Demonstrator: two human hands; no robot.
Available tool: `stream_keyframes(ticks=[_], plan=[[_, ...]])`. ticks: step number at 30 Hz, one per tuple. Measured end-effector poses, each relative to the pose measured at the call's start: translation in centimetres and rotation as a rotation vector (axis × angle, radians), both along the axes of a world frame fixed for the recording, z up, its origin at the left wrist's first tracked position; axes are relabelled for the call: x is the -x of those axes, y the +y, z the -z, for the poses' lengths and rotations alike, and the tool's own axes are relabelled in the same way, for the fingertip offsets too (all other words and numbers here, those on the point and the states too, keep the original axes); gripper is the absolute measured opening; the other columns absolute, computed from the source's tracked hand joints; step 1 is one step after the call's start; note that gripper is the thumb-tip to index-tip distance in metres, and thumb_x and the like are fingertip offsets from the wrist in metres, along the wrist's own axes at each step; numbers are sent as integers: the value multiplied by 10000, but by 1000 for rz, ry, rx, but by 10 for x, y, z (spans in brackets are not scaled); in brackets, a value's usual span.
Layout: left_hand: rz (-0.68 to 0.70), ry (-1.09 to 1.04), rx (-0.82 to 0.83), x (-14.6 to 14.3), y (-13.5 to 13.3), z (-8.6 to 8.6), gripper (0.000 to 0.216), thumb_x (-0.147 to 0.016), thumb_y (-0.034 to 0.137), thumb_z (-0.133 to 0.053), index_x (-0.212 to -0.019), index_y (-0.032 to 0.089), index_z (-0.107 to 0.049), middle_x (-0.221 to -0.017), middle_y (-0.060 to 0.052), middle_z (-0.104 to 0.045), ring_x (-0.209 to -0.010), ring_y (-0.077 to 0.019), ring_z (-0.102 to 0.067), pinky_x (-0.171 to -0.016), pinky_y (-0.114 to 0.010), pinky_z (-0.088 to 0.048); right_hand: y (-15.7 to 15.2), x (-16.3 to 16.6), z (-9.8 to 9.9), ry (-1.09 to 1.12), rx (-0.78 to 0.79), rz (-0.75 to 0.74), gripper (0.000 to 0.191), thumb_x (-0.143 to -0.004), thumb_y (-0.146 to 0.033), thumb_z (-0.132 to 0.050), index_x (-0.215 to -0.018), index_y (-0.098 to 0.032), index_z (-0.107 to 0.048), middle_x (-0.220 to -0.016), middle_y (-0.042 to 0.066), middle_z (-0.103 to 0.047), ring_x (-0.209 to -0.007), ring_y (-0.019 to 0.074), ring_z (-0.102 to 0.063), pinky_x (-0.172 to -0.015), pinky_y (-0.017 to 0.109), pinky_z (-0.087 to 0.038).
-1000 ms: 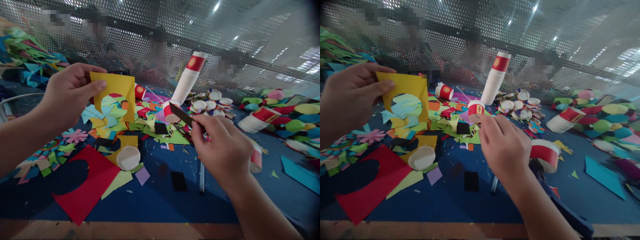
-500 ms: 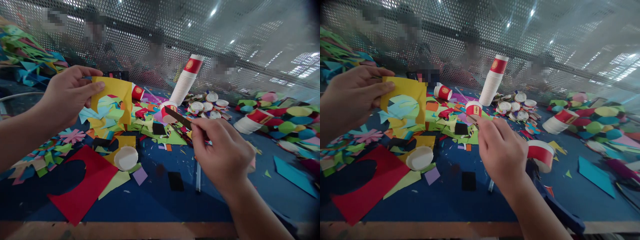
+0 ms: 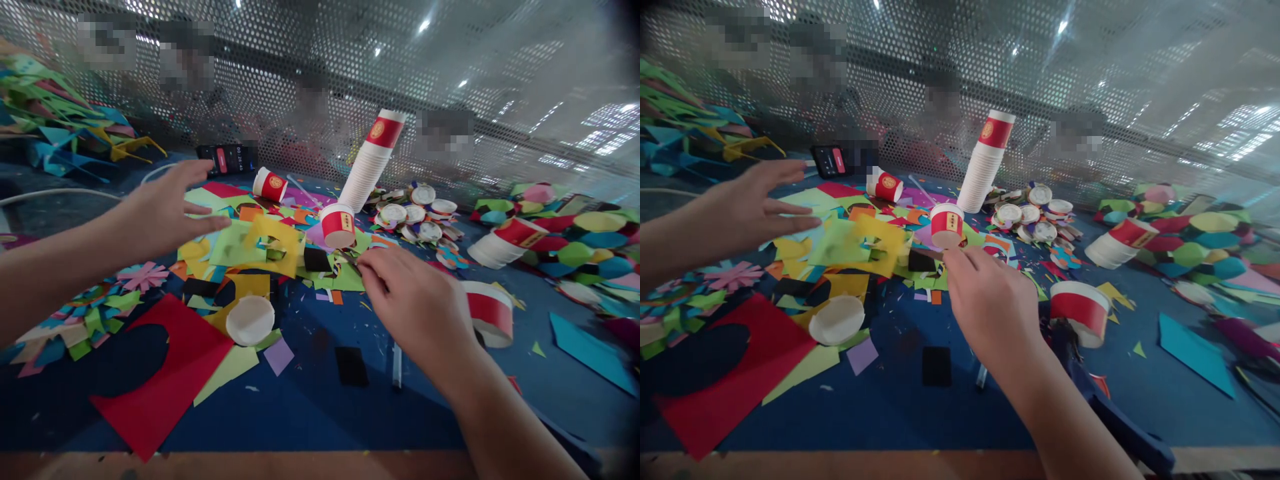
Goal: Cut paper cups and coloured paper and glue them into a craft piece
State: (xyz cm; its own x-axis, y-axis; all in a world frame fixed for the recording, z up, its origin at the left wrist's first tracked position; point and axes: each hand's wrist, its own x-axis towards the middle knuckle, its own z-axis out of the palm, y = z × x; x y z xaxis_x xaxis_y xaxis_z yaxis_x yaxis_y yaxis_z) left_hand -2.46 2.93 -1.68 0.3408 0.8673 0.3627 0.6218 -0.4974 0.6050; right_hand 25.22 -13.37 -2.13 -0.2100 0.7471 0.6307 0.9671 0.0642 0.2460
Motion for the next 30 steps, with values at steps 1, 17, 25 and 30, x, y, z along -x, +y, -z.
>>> stream_keyframes(ticks=[1,17,25,30], plan=[[80,140,-85,0,-4,4,843,-825,523,-718,-1493,176,-340,-1562,-194,-349,-1195,-357,-589,-916,-504,-540,1,0,1,0,90,30,118,-895,-144,-569,-871,-187,-677,-805,34,-726,-672,202,-686,-487,290,-335],[469,222,-241,-16,-41,6,660,-829,488,-713,-1407,327,-438,-1263,-25,-662,-1130,-252,-642,-942,-344,-498,1,17,-2,794,552,-189,331,-868,-405,-667,-1145,-224,-663,-1113,60,-721,-1007,238,-660,-838,365,-519],[625,101,-405,-34,-63,21,562,-923,513,-592,-1409,329,-378,-1324,-57,-606,-1190,-259,-609,-936,-363,-547,6,41,9,1304,823,-265,253,-835,-428,-658,-849,-178,-695,-800,37,-733,-715,178,-658,-637,300,-492],[594,109,-386,-29,-61,19,652,-888,596,-598,-1436,330,-364,-1369,-83,-579,-1178,-308,-608,-938,-426,-539,8,33,4,1479,659,-290,161,-782,-343,-703,-800,-183,-695,-703,10,-702,-622,141,-633,-573,262,-486]])
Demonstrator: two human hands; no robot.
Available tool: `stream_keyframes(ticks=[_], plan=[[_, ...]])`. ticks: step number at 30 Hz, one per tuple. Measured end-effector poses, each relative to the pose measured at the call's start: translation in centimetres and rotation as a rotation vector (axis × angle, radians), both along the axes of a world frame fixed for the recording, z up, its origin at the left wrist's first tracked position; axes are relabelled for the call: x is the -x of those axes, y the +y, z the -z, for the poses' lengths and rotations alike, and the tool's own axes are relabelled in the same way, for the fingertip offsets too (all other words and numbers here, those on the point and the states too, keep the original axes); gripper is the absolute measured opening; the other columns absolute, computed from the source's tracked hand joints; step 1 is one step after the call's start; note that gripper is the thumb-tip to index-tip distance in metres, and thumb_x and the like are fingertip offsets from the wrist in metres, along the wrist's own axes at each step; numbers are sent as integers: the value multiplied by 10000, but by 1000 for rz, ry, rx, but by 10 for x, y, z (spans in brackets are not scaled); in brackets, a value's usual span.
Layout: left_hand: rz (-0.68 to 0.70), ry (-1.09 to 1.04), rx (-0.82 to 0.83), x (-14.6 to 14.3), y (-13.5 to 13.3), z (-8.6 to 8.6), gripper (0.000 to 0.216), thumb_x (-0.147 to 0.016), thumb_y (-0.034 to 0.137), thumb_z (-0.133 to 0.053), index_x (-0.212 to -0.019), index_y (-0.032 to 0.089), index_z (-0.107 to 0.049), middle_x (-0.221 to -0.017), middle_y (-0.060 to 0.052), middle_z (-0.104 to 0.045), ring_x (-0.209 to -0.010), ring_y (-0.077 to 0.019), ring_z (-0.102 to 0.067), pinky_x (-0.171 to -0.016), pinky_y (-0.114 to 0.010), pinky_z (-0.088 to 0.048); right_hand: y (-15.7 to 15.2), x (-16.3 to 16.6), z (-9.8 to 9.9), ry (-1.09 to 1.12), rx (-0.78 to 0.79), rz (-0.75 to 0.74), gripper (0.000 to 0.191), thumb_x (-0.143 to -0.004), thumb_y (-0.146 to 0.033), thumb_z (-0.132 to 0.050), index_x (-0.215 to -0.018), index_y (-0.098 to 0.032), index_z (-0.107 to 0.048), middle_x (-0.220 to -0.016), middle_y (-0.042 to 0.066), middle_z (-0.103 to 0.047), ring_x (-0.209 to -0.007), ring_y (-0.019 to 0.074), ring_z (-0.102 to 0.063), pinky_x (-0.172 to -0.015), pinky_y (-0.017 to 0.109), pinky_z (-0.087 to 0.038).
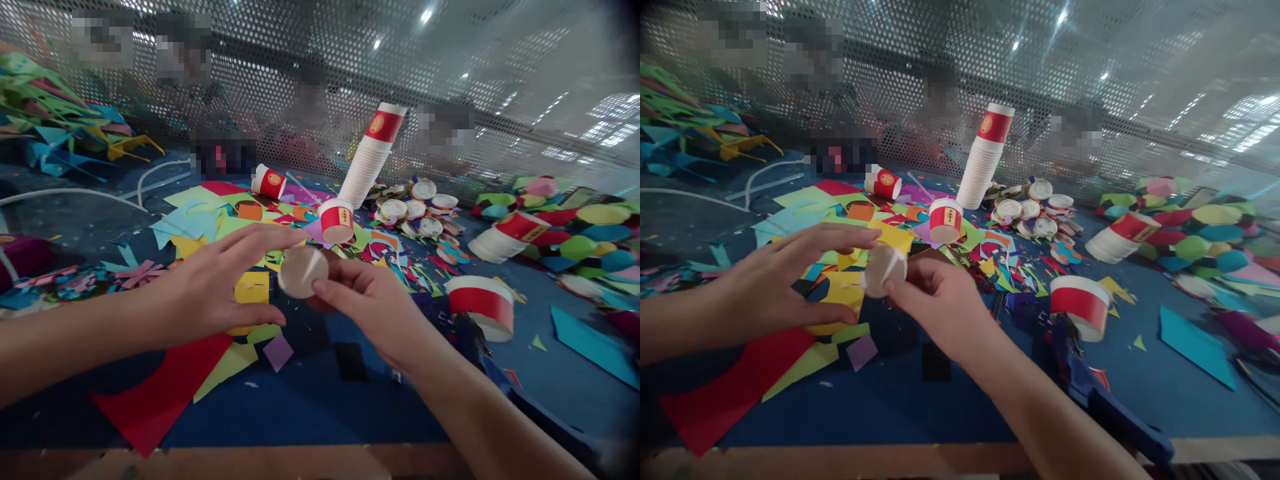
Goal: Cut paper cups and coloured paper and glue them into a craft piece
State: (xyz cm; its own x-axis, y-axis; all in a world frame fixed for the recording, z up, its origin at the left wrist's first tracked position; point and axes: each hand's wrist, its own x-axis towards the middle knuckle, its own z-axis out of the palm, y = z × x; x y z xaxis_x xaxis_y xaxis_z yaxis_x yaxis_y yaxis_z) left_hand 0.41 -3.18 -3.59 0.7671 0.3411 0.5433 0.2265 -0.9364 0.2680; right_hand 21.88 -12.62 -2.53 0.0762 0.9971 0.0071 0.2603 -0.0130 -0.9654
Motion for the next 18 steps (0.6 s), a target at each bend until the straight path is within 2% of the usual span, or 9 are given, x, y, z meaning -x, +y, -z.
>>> stream_keyframes(ticks=[3,5,7,9,12,15,18], plan=[[-62,20,40,7,9,-3,610,-869,643,-591,-1380,348,-438,-1296,-50,-638,-1020,-265,-677,-819,-359,-547,-1,-18,-14,67,-276,168,151,-816,-333,-690,-742,-202,-687,-651,-3,-680,-577,122,-613,-549,246,-488],[-48,46,72,10,16,-1,455,-912,605,-559,-1283,342,-526,-1219,-13,-685,-1003,-234,-687,-802,-313,-526,-2,-31,-23,114,-451,309,205,-831,-328,-687,-674,-203,-650,-611,-6,-651,-551,116,-590,-525,244,-478],[3,73,99,12,22,5,293,-963,514,-535,-1172,320,-599,-1130,9,-716,-997,-202,-690,-817,-279,-506,-3,-43,-30,154,-562,402,227,-842,-318,-677,-655,-197,-638,-597,2,-628,-545,117,-569,-518,253,-472],[57,105,117,11,26,12,210,-983,424,-528,-1111,298,-636,-1072,11,-725,-962,-175,-694,-801,-252,-499,-5,-52,-35,165,-611,452,227,-856,-306,-652,-662,-188,-642,-601,15,-613,-543,121,-554,-509,265,-461],[116,149,83,9,26,23,179,-976,331,-532,-1089,276,-659,-1104,-11,-720,-988,-181,-687,-822,-275,-505,-7,-60,-39,122,-630,487,236,-887,-304,-590,-685,-191,-638,-606,19,-591,-530,125,-526,-492,281,-435],[180,175,-36,7,23,29,168,-969,263,-532,-1061,252,-673,-1141,-33,-718,-1065,-210,-662,-912,-338,-495,-11,-63,-43,117,-640,503,226,-899,-315,-572,-714,-206,-642,-612,9,-571,-536,129,-511,-499,288,-424],[230,203,-154,5,18,33,154,-973,233,-538,-1051,214,-670,-1076,-44,-729,-1056,-212,-655,-956,-354,-480,-14,-66,-47,166,-649,542,185,-876,-307,-603,-731,-205,-658,-643,14,-571,-531,124,-495,-486,281,-412]])
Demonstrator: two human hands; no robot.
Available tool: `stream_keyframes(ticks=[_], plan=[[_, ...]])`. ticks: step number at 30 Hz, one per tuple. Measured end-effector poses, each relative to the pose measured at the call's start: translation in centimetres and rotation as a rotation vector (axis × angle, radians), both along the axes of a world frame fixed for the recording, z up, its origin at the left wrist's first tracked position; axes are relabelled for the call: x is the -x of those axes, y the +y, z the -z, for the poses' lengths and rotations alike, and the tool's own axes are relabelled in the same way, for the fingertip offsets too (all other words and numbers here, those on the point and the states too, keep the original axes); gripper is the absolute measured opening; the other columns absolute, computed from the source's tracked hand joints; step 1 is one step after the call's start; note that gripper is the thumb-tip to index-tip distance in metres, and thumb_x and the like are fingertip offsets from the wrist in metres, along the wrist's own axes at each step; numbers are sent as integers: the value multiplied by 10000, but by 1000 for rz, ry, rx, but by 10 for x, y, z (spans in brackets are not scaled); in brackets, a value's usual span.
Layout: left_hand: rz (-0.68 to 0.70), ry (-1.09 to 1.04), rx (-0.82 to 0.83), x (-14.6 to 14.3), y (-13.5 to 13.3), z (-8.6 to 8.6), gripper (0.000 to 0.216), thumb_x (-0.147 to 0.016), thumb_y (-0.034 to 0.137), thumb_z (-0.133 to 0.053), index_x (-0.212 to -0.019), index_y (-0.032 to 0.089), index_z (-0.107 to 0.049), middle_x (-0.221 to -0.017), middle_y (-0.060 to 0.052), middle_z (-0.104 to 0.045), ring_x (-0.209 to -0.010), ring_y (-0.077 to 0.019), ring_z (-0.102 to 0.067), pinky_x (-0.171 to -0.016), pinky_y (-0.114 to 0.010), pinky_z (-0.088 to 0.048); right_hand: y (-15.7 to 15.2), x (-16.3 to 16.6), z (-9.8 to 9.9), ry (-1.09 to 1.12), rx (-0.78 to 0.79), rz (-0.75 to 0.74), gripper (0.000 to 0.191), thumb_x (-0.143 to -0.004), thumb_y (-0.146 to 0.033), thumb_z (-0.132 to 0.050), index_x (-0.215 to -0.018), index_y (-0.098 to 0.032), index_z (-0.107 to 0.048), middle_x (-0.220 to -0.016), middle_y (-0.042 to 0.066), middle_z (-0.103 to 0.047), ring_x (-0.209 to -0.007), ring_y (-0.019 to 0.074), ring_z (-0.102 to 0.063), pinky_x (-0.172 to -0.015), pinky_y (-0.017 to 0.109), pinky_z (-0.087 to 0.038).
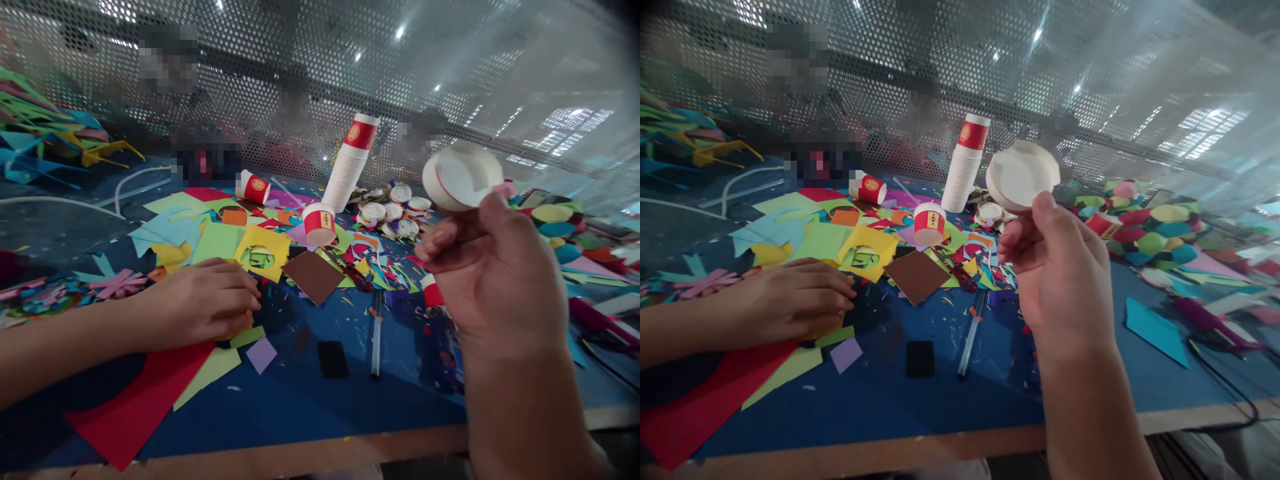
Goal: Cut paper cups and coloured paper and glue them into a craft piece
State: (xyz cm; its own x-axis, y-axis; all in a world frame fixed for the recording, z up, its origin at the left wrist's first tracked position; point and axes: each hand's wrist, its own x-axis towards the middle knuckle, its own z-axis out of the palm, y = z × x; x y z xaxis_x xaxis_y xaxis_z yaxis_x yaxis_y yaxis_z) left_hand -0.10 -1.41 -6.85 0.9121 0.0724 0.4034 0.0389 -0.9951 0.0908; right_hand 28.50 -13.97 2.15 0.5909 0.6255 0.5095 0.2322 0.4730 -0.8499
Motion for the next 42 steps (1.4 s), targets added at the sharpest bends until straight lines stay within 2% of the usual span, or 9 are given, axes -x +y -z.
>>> stream_keyframes(ticks=[3,6,11,16,23,28,35,38,42], plan=[[7,26,-108,-2,-4,2,166,-989,230,-501,-1018,200,-661,-999,-47,-723,-975,-207,-658,-926,-354,-480,-2,-3,-5,-2,55,-42,188,-891,-285,-536,-757,-219,-650,-634,12,-551,-511,127,-482,-472,285,-402],[-23,34,-181,-4,-5,3,206,-999,239,-460,-974,212,-662,-935,-45,-711,-895,-210,-645,-863,-359,-477,-6,-5,-9,-75,122,-195,224,-902,-286,-497,-708,-239,-598,-567,-13,-501,-481,131,-462,-455,285,-380],[-39,41,-101,-5,-3,5,233,-1000,247,-426,-903,207,-633,-842,-49,-669,-820,-204,-606,-794,-347,-466,-12,-6,-8,-59,129,-363,170,-852,-319,-607,-705,-234,-614,-501,-31,-478,-464,134,-419,-449,284,-361],[-34,59,-66,-5,-3,6,231,-995,242,-425,-854,198,-603,-823,-47,-628,-810,-203,-586,-779,-359,-460,-12,-7,-7,-63,144,-387,220,-867,-341,-592,-682,-226,-620,-509,-24,-475,-482,139,-435,-476,295,-378],[-21,26,-21,-6,-3,4,169,-975,195,-456,-878,181,-594,-905,-66,-624,-891,-209,-595,-862,-366,-464,-15,-1,-13,-51,95,-309,404,-959,-213,-336,-658,-241,-603,-509,-29,-358,-471,152,-438,-453,291,-348],[-37,25,-68,-7,-4,3,205,-972,203,-453,-809,192,-577,-750,-36,-573,-713,-187,-525,-712,-331,-418,-20,-1,-16,-109,57,-356,430,-975,-259,-367,-607,-237,-588,-479,-19,-405,-437,133,-381,-457,292,-355],[-36,11,-106,-7,-4,4,249,-970,208,-443,-743,202,-546,-707,-35,-553,-686,-190,-493,-677,-341,-395,-18,0,-15,-110,71,-328,363,-937,-325,-443,-592,-235,-516,-490,-46,-324,-438,124,-339,-427,288,-336],[-22,10,-78,-6,-3,6,241,-964,206,-450,-746,201,-552,-759,-47,-577,-737,-195,-528,-723,-349,-422,-15,-1,-14,-126,81,-323,304,-920,-316,-461,-634,-241,-533,-497,-54,-312,-436,119,-311,-422,285,-313],[-9,21,-88,-6,-2,8,216,-975,216,-445,-796,192,-563,-797,-53,-611,-823,-210,-555,-809,-361,-427,-13,-4,-10,-86,110,-365,276,-891,-344,-545,-639,-235,-573,-492,-33,-408,-461,122,-364,-444,293,-336]])
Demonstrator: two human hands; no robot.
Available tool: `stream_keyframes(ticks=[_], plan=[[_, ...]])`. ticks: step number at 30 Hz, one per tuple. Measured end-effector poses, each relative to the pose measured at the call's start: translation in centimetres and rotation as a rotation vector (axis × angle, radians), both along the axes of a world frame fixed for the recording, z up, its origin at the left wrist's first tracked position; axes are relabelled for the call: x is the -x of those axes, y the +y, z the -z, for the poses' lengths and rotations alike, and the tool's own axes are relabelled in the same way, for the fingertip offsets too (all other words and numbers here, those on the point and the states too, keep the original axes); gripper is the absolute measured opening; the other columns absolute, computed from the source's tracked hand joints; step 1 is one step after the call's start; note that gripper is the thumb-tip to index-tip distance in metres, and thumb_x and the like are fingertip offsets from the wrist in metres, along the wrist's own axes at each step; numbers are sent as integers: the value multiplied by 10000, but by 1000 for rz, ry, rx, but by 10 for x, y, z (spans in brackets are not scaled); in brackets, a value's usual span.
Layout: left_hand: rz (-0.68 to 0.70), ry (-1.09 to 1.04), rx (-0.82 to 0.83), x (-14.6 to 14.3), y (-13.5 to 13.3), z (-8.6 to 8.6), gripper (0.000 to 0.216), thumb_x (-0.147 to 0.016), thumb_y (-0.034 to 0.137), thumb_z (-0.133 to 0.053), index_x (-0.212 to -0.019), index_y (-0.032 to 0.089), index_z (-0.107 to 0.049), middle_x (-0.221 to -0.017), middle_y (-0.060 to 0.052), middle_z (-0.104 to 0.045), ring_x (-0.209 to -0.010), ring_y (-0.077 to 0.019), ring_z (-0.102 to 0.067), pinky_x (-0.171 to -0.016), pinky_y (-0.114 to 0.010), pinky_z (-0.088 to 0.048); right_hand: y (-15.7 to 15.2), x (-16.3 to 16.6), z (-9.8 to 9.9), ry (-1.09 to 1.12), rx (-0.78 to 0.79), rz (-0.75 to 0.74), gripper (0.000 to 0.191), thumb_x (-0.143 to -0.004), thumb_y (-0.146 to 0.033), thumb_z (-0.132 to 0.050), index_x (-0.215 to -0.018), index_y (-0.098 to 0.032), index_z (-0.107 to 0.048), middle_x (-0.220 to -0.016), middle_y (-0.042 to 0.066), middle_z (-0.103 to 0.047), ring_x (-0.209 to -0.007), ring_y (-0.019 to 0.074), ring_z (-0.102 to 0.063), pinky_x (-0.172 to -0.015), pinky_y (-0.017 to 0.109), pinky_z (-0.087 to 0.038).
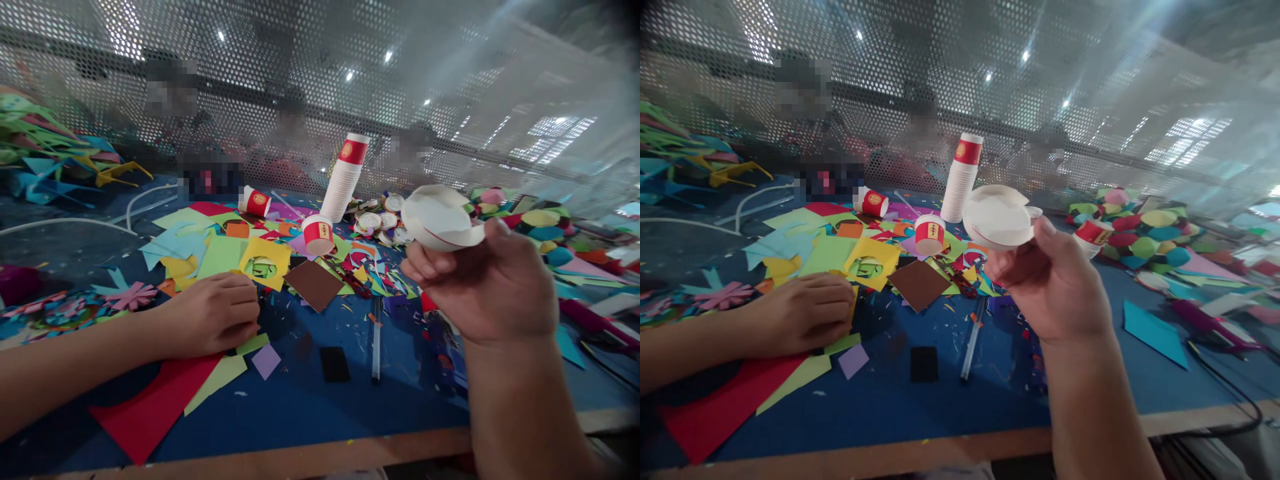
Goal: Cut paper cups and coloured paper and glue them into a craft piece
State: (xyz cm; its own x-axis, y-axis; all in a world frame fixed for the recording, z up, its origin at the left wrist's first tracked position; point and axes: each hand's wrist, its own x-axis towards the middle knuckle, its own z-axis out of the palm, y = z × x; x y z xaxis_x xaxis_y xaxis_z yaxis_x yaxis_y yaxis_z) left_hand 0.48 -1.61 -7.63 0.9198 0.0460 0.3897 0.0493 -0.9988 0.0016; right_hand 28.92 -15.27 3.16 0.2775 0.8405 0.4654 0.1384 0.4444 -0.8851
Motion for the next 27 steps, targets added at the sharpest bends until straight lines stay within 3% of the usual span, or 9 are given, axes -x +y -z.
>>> stream_keyframes(ticks=[6,11,15,21,24,27], plan=[[-49,42,76,-2,-1,-3,297,-984,258,-423,-725,196,-554,-713,-38,-591,-749,-202,-537,-761,-344,-404,0,2,6,179,22,-116,248,-773,-421,-753,-641,-224,-678,-511,-25,-528,-491,94,-441,-477,248,-382],[-179,8,268,-1,0,-6,327,-1004,372,-405,-796,200,-591,-738,-17,-639,-678,-161,-584,-640,-272,-413,4,10,20,168,48,-180,279,-766,-472,-748,-702,-202,-721,-538,-19,-572,-518,99,-482,-522,247,-423],[-327,-16,456,0,3,-20,351,-1019,412,-362,-880,204,-607,-761,8,-694,-645,-130,-631,-578,-211,-442,7,14,30,125,75,-208,243,-808,-481,-702,-753,-244,-698,-620,-24,-623,-570,111,-519,-564,252,-428],[-407,44,494,17,27,-57,308,-933,453,-476,-991,231,-682,-1001,-27,-726,-875,-199,-653,-761,-281,-476,11,28,37,-315,452,-101,370,-850,-537,-527,-691,-213,-609,-649,16,-644,-622,141,-578,-611,278,-451],[-466,247,384,36,42,-69,329,-884,460,-526,-1067,233,-679,-1116,-49,-702,-1003,-248,-633,-866,-323,-439,12,38,42,-510,606,-146,327,-870,-453,-534,-707,-190,-636,-657,36,-674,-591,144,-577,-568,273,-419],[-603,447,336,52,49,-72,327,-809,417,-613,-1063,223,-682,-1113,-66,-689,-997,-266,-628,-821,-304,-432,12,48,48,-737,709,-151,336,-894,-386,-529,-634,-186,-603,-600,23,-647,-522,128,-515,-516,268,-331]])
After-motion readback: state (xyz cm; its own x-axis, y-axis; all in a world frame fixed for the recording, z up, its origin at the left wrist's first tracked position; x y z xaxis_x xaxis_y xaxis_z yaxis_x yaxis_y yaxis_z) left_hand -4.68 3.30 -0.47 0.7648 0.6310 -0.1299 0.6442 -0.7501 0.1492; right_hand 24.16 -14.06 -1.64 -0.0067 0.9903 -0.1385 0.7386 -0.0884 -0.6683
